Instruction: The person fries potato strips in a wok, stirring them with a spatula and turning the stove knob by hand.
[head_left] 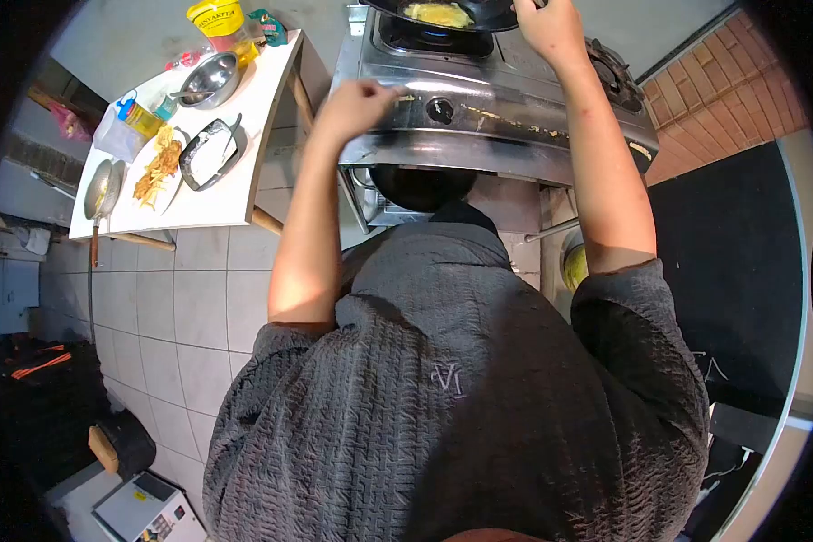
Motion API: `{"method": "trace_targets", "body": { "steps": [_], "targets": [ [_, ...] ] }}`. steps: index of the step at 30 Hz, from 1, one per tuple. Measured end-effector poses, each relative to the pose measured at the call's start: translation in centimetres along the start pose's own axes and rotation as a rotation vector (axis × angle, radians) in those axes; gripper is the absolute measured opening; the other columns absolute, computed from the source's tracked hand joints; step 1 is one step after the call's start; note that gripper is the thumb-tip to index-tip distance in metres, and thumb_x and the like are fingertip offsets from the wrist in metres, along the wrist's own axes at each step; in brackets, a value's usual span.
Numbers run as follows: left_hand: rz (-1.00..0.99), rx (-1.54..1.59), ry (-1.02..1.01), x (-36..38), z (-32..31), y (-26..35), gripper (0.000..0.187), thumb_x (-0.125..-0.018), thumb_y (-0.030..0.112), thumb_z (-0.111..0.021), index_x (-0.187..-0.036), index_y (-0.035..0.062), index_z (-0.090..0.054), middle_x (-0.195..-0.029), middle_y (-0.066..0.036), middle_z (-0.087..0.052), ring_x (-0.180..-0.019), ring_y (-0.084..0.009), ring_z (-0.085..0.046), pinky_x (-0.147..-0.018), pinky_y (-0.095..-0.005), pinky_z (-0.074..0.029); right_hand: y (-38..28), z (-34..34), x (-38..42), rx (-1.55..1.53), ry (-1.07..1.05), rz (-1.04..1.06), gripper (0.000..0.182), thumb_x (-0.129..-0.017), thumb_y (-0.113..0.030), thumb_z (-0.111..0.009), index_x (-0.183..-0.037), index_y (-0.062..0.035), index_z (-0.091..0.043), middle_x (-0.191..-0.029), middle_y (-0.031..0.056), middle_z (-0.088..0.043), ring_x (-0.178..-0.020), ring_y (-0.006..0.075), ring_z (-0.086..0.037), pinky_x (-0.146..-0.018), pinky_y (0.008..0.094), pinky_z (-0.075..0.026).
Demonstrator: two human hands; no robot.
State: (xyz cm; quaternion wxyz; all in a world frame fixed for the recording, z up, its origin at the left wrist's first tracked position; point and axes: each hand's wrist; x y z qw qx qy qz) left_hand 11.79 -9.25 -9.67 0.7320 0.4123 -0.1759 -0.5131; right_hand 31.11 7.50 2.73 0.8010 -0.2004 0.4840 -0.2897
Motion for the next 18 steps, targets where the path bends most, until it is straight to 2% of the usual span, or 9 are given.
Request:
{"method": "trace_targets", "body": {
  "steps": [1,3,6,9,13,18],
  "targets": [
    [0.050,-0.076,-0.125,0.1,-1.3,0.7,0.059,-0.080,0.057,-0.062,-0.071,-0.0007,-0.068,-0.068,-0.016,-0.065,-0.066,-0.0264,-0.065,-0.066,-0.0388,-0.050,-0.2,0.0,0.1,0.016,0.000,-0.001,0.022,-0.092,-0.021,-0.058,-0.097,-0.0003,-0.062,-0.081,0.0176,-0.067,-0.076,0.0210,-0.065,-0.069,0.0318,-0.049],
    [0.025,-0.176,-0.175,-0.8,-5.3,-0.8,0.065,-0.078,0.064,-0.060,-0.079,-0.0002,-0.070,-0.072,-0.017,-0.067,-0.070,-0.0281,-0.066,-0.068,-0.0373,-0.050,-0.3,-0.2,0.4,0.032,-0.002,-0.002,0.022,-0.092,-0.021,-0.058,-0.096,-0.0005,-0.062,-0.080,0.0174,-0.067,-0.075,0.0206,-0.065,-0.069,0.0319,-0.049],
    [0.066,-0.188,-0.154,-1.1,-8.6,-0.6,0.064,-0.080,0.063,-0.056,-0.075,0.0008,-0.070,-0.073,-0.022,-0.066,-0.077,-0.0371,-0.066,-0.073,-0.0417,-0.050,-0.4,-0.3,0.0,0.074,-0.031,-0.012,0.021,-0.092,-0.021,-0.058,-0.095,-0.0010,-0.062,-0.077,0.0175,-0.066,-0.072,0.0205,-0.063,-0.067,0.0322,-0.048],
    [0.082,-0.169,-0.111,-1.5,-10.4,-0.5,0.062,-0.081,0.061,-0.056,-0.072,0.0011,-0.069,-0.074,-0.023,-0.065,-0.078,-0.0384,-0.065,-0.073,-0.0428,-0.050,-0.5,-0.3,0.2,0.037,-0.007,0.006,0.020,-0.092,-0.021,-0.058,-0.094,-0.0011,-0.062,-0.076,0.0171,-0.065,-0.069,0.0204,-0.062,-0.066,0.0319,-0.048],
    [0.066,-0.188,-0.058,-2.1,-11.4,-0.4,0.053,-0.082,0.051,-0.056,-0.072,0.0007,-0.069,-0.075,-0.023,-0.065,-0.079,-0.0387,-0.065,-0.074,-0.0444,-0.050,-0.6,0.0,0.2,0.078,0.009,0.005,0.020,-0.092,-0.020,-0.058,-0.094,-0.0011,-0.062,-0.075,0.0165,-0.065,-0.069,0.0204,-0.062,-0.065,0.0313,-0.048],
    [0.064,-0.218,-0.081,-2.5,-11.2,-0.2,0.047,-0.080,0.044,-0.057,-0.076,-0.0006,-0.070,-0.078,-0.024,-0.066,-0.080,-0.0389,-0.066,-0.077,-0.0447,-0.051,-0.2,0.3,0.1,0.087,-0.016,-0.029,0.020,-0.092,-0.020,-0.058,-0.095,-0.0009,-0.062,-0.075,0.0167,-0.064,-0.069,0.0197,-0.062,-0.065,0.0315,-0.048]
  ]
}}
Point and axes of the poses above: each hand's wrist, its own x-axis away from the middle knuckle, its own z-axis out of the back of the hand, y = z × x
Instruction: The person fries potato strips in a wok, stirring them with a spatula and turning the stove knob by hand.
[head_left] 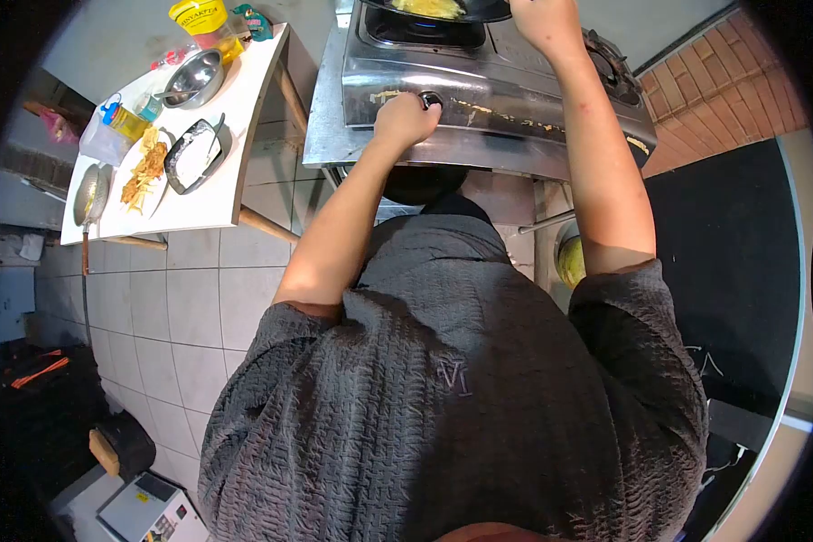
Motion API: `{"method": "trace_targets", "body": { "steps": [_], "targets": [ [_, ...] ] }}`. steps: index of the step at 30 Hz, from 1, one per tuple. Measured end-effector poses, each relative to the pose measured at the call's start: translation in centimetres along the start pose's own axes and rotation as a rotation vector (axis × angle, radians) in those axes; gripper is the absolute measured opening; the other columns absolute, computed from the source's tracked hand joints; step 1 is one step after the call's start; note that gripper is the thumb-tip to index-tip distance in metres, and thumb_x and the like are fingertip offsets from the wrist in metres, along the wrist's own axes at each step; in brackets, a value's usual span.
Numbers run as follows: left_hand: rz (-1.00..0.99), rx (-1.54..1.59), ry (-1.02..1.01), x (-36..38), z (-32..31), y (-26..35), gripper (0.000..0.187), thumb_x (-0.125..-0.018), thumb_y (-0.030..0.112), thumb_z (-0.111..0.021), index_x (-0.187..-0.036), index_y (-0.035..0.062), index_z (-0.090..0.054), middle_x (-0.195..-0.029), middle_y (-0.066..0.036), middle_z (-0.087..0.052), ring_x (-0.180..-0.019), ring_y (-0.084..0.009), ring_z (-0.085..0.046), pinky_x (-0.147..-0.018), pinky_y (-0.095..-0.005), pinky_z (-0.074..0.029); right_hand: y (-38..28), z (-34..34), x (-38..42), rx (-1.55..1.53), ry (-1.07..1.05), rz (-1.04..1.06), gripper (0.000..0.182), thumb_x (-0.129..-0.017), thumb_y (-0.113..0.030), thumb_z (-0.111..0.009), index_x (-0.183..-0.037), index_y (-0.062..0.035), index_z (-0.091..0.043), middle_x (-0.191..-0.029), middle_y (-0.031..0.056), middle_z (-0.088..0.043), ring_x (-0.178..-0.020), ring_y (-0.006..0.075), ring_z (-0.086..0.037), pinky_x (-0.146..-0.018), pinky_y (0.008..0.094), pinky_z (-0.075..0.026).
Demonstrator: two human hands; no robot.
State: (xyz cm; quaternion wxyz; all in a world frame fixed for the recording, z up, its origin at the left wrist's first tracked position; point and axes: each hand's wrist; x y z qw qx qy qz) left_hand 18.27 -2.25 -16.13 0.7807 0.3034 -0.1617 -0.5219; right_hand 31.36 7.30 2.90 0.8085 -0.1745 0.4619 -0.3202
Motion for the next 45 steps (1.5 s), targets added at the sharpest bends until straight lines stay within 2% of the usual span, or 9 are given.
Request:
{"method": "trace_targets", "body": {
  "steps": [14,27,29,31,33,39,41,42,45],
  "targets": [
    [0.021,0.017,0.004,0.5,0.8,0.9,0.041,-0.077,0.036,-0.057,-0.078,-0.0025,-0.070,-0.081,-0.026,-0.066,-0.084,-0.0385,-0.066,-0.081,-0.0438,-0.051,0.9,-0.1,-0.4,-0.044,0.019,0.031,0.020,-0.092,-0.020,-0.058,-0.094,-0.0004,-0.062,-0.073,0.0130,-0.064,-0.067,0.0150,-0.059,-0.064,0.0297,-0.047],
    [0.141,0.130,-0.148,3.0,8.1,0.2,0.060,-0.079,0.057,-0.060,-0.078,-0.0021,-0.070,-0.073,-0.023,-0.066,-0.076,-0.0387,-0.066,-0.071,-0.0431,-0.051,-1.4,1.5,-2.2,-0.101,-0.026,-0.156,0.023,-0.093,-0.021,-0.058,-0.092,0.0013,-0.062,-0.068,0.0080,-0.061,-0.061,0.0114,-0.053,-0.058,0.0272,-0.044],
    [0.197,0.154,-0.149,4.1,11.1,0.2,0.057,-0.078,0.054,-0.062,-0.077,-0.0024,-0.070,-0.069,-0.023,-0.065,-0.072,-0.0371,-0.066,-0.068,-0.0413,-0.051,-3.1,2.0,-2.4,-0.047,-0.008,-0.230,0.023,-0.092,-0.021,-0.059,-0.093,0.0012,-0.062,-0.069,0.0078,-0.062,-0.061,0.0115,-0.054,-0.057,0.0276,-0.045],
    [0.248,0.237,-0.123,4.5,12.7,-1.4,0.055,-0.080,0.052,-0.065,-0.083,-0.0029,-0.071,-0.069,-0.019,-0.065,-0.066,-0.0260,-0.065,-0.068,-0.0347,-0.049,-2.3,1.6,-2.2,-0.132,0.033,-0.267,0.023,-0.092,-0.022,-0.059,-0.094,0.0010,-0.063,-0.069,0.0078,-0.062,-0.063,0.0115,-0.057,-0.059,0.0272,-0.046],
    [0.193,0.162,-0.006,4.9,14.6,-2.5,0.050,-0.083,0.046,-0.066,-0.082,-0.0035,-0.070,-0.067,-0.014,-0.065,-0.062,-0.0209,-0.061,-0.064,-0.0325,-0.048,-1.5,1.5,-2.7,-0.030,0.057,-0.233,0.026,-0.091,-0.029,-0.061,-0.103,-0.0075,-0.067,-0.079,0.0081,-0.069,-0.072,0.0133,-0.066,-0.070,0.0276,-0.049],
    [0.312,0.380,0.014,3.6,17.7,-5.9,0.034,-0.086,0.032,-0.067,-0.081,-0.0021,-0.068,-0.069,-0.002,-0.061,-0.065,-0.0094,-0.050,-0.060,-0.0253,-0.041,-3.1,1.6,-1.2,0.042,0.052,-0.280,0.029,-0.092,-0.030,-0.059,-0.105,-0.0053,-0.066,-0.077,0.0067,-0.068,-0.070,0.0112,-0.065,-0.067,0.0254,-0.048],
    [0.328,0.443,0.010,3.3,18.5,-5.8,0.034,-0.086,0.033,-0.068,-0.083,-0.0015,-0.067,-0.072,-0.001,-0.060,-0.066,-0.0080,-0.049,-0.061,-0.0239,-0.039,-2.6,1.3,-0.8,-0.058,0.058,-0.374,0.023,-0.090,-0.026,-0.062,-0.099,-0.0053,-0.066,-0.077,0.0143,-0.067,-0.073,0.0232,-0.067,-0.069,0.0324,-0.050],
    [0.395,0.433,0.057,2.9,18.8,-5.9,0.034,-0.086,0.033,-0.068,-0.084,-0.0011,-0.067,-0.071,0.000,-0.059,-0.065,-0.0072,-0.047,-0.060,-0.0233,-0.038,-1.2,0.7,-0.6,-0.094,0.111,-0.284,0.024,-0.090,-0.028,-0.062,-0.099,-0.0060,-0.067,-0.071,0.0126,-0.065,-0.067,0.0176,-0.064,-0.067,0.0313,-0.049],
    [0.474,0.473,0.121,-0.4,18.9,-5.8,0.032,-0.087,0.032,-0.068,-0.085,0.0006,-0.067,-0.069,0.002,-0.055,-0.063,-0.0056,-0.043,-0.058,-0.0213,-0.034,1.2,-0.7,-2.6,-0.029,0.097,-0.282,0.023,-0.089,-0.028,-0.063,-0.099,-0.0068,-0.067,-0.079,0.0159,-0.067,-0.073,0.0313,-0.067,-0.067,0.0346,-0.050]
  ]
}}
Point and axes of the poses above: each hand's wrist, its own x-axis away from the middle knuckle, its own z-axis out of the back of the hand, y = z × x
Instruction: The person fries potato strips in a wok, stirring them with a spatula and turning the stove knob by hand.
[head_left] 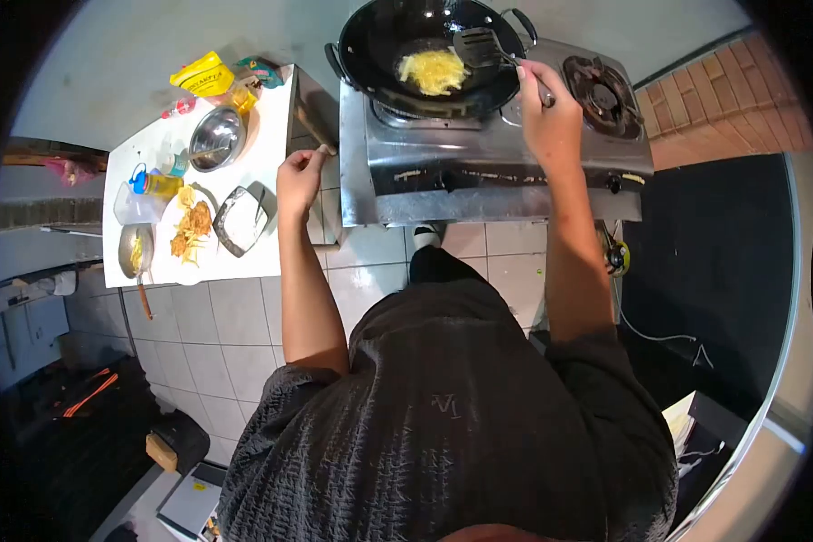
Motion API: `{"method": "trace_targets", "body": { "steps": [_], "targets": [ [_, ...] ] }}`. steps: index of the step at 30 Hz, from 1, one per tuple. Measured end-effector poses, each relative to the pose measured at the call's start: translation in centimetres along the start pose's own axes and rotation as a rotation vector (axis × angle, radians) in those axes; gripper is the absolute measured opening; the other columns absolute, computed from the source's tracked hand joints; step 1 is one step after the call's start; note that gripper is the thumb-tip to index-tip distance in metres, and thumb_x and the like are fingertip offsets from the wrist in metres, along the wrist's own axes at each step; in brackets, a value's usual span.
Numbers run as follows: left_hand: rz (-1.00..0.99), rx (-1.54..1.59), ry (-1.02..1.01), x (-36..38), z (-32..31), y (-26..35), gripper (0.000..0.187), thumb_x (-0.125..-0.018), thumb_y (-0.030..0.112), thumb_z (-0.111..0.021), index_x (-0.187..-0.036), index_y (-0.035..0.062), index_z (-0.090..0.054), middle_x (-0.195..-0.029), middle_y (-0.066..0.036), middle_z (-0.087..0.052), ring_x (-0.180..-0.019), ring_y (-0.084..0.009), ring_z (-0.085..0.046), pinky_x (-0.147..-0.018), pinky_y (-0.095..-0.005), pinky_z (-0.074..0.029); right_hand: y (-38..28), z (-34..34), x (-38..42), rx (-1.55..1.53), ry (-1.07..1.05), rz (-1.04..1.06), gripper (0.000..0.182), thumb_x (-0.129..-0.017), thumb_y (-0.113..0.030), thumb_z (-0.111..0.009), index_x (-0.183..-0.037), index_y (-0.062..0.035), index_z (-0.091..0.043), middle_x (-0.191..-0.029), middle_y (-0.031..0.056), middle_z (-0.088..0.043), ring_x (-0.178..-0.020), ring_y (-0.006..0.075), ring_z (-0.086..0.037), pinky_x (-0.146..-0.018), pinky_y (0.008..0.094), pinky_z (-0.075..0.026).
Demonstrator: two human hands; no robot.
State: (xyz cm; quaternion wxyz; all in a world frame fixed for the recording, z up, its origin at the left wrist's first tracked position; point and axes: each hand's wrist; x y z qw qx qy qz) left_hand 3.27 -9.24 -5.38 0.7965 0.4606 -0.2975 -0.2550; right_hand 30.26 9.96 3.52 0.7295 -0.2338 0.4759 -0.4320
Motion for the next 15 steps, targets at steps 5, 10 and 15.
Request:
{"method": "trace_targets", "body": {
  "steps": [5,10,15],
  "targets": [
    [-0.031,0.092,0.141,-2.2,0.4,2.5,0.029,-0.088,0.027,-0.067,-0.089,-0.0023,-0.065,-0.073,0.001,-0.060,-0.064,-0.0060,-0.048,-0.058,-0.0213,-0.038,0.4,-2.0,-3.6,0.042,-0.021,0.043,0.020,-0.091,-0.027,-0.060,-0.096,-0.0084,-0.067,-0.081,0.0190,-0.066,-0.079,0.0383,-0.064,-0.067,0.0388,-0.051],
    [-0.028,0.058,0.226,-2.1,1.7,5.4,0.029,-0.089,0.027,-0.067,-0.089,-0.0019,-0.065,-0.072,0.002,-0.057,-0.063,-0.0040,-0.045,-0.056,-0.0194,-0.035,1.7,-4.6,-5.1,-0.039,-0.136,-0.053,0.020,-0.091,-0.025,-0.059,-0.097,-0.0070,-0.066,-0.083,0.0204,-0.066,-0.080,0.0400,-0.064,-0.067,0.0415,-0.051],
    [-0.064,0.076,0.224,-3.7,2.5,6.5,0.028,-0.089,0.025,-0.066,-0.090,-0.0022,-0.065,-0.076,0.001,-0.060,-0.069,-0.0050,-0.049,-0.062,-0.0198,-0.038,-0.7,-2.8,-5.0,-0.160,-0.192,-0.145,0.019,-0.092,-0.022,-0.058,-0.099,-0.0060,-0.065,-0.083,0.0176,-0.067,-0.080,0.0339,-0.068,-0.067,0.0333,-0.050]
  ]
}}
Point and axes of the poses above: each hand's wrist, its own x-axis away from the middle knuckle, its own z-axis out of the back of the hand, y = z × x
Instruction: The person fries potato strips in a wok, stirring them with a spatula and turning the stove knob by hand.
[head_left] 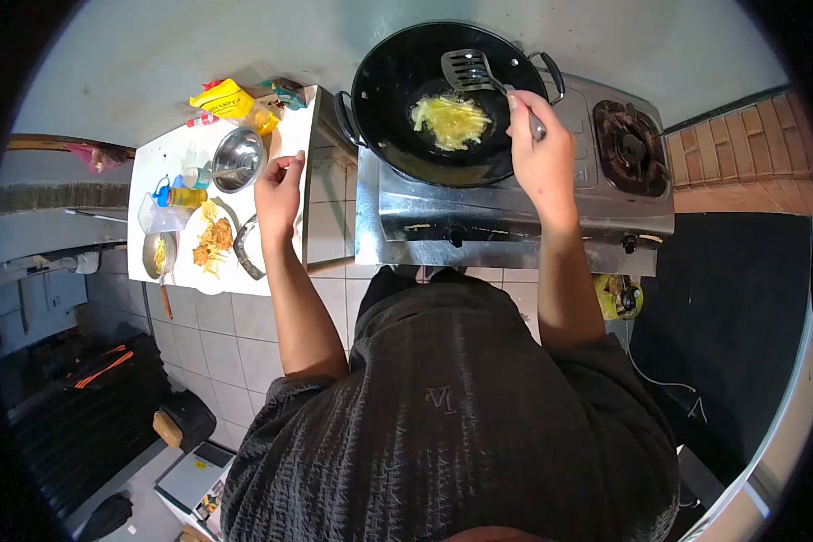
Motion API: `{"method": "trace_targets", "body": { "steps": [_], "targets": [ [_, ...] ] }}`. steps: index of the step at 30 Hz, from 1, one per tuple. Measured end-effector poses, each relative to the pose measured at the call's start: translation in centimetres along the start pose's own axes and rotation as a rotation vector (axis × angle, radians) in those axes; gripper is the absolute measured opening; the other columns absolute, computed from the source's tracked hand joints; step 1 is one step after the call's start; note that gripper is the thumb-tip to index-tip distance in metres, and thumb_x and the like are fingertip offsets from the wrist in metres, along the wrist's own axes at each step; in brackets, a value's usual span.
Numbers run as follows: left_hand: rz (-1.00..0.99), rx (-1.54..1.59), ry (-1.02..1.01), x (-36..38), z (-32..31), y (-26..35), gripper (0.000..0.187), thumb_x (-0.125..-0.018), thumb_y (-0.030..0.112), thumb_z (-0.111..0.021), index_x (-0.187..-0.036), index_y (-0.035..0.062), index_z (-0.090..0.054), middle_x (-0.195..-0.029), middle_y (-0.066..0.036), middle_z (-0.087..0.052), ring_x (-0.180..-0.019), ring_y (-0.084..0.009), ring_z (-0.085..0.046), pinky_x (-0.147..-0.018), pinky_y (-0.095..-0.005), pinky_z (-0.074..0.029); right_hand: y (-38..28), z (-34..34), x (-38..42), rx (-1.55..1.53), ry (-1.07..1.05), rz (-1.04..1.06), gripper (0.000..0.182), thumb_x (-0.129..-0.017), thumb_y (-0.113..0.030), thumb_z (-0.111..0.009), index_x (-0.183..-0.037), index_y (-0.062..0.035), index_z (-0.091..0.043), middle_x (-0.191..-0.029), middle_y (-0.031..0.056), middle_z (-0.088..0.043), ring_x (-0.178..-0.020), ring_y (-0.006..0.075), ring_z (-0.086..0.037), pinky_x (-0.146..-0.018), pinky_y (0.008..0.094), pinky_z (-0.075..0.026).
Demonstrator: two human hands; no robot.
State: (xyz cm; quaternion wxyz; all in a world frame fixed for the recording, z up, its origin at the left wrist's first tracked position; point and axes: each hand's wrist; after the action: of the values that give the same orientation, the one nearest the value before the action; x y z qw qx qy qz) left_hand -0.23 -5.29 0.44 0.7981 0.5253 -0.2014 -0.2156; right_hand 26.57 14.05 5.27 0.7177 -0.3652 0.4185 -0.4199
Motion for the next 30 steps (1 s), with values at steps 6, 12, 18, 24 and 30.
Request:
{"method": "trace_targets", "body": {
  "steps": [6,12,18,24,30],
  "targets": [
    [-0.078,0.028,-0.010,-2.1,-1.3,1.8,0.029,-0.088,0.026,-0.067,-0.092,-0.0022,-0.066,-0.073,0.002,-0.058,-0.066,-0.0045,-0.046,-0.060,-0.0199,-0.036,0.8,0.2,2.1,0.026,-0.107,-0.010,0.020,-0.092,-0.021,-0.059,-0.101,-0.0050,-0.065,-0.087,0.0190,-0.066,-0.084,0.0332,-0.068,-0.070,0.0340,-0.051],
    [-0.137,0.048,-0.061,-3.1,-2.7,1.5,0.028,-0.087,0.026,-0.068,-0.089,-0.0022,-0.066,-0.071,0.005,-0.055,-0.063,-0.0034,-0.043,-0.056,-0.0201,-0.033,2.0,-1.2,1.0,0.040,-0.035,0.118,0.019,-0.091,-0.019,-0.059,-0.100,-0.0031,-0.065,-0.087,0.0194,-0.067,-0.082,0.0348,-0.067,-0.071,0.0351,-0.051],
    [-0.146,0.072,-0.024,-4.2,-4.3,1.5,0.030,-0.086,0.029,-0.070,-0.087,-0.0014,-0.066,-0.066,0.005,-0.052,-0.061,-0.0044,-0.042,-0.054,-0.0208,-0.033,1.4,-0.2,1.0,0.063,-0.086,0.104,0.018,-0.091,-0.016,-0.059,-0.099,-0.0012,-0.064,-0.088,0.0203,-0.067,-0.079,0.0343,-0.067,-0.068,0.0347,-0.051],
    [-0.127,-0.072,-0.022,-3.8,-4.6,1.9,0.032,-0.085,0.029,-0.070,-0.089,-0.0029,-0.066,-0.064,0.004,-0.053,-0.059,-0.0054,-0.043,-0.055,-0.0213,-0.034,0.8,-0.5,1.1,0.030,-0.111,0.240,0.017,-0.090,-0.015,-0.061,-0.100,-0.0011,-0.064,-0.087,0.0197,-0.067,-0.079,0.0329,-0.067,-0.068,0.0344,-0.051],
    [-0.162,-0.097,-0.034,-3.6,-4.7,2.2,0.031,-0.087,0.029,-0.068,-0.088,-0.0021,-0.068,-0.069,0.004,-0.056,-0.063,-0.0052,-0.046,-0.056,-0.0215,-0.036,0.6,-0.6,1.9,-0.007,-0.162,0.241,0.017,-0.090,-0.014,-0.062,-0.101,-0.0015,-0.065,-0.091,0.0189,-0.067,-0.080,0.0319,-0.068,-0.071,0.0341,-0.052]
  ]
}}
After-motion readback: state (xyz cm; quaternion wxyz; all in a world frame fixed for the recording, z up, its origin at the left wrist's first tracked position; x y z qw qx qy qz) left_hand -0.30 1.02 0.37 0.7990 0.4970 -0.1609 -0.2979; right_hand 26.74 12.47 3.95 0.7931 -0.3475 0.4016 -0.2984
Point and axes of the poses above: each hand's wrist, its own x-axis away from the middle knuckle, its own z-axis out of the back of the hand, y = z × x
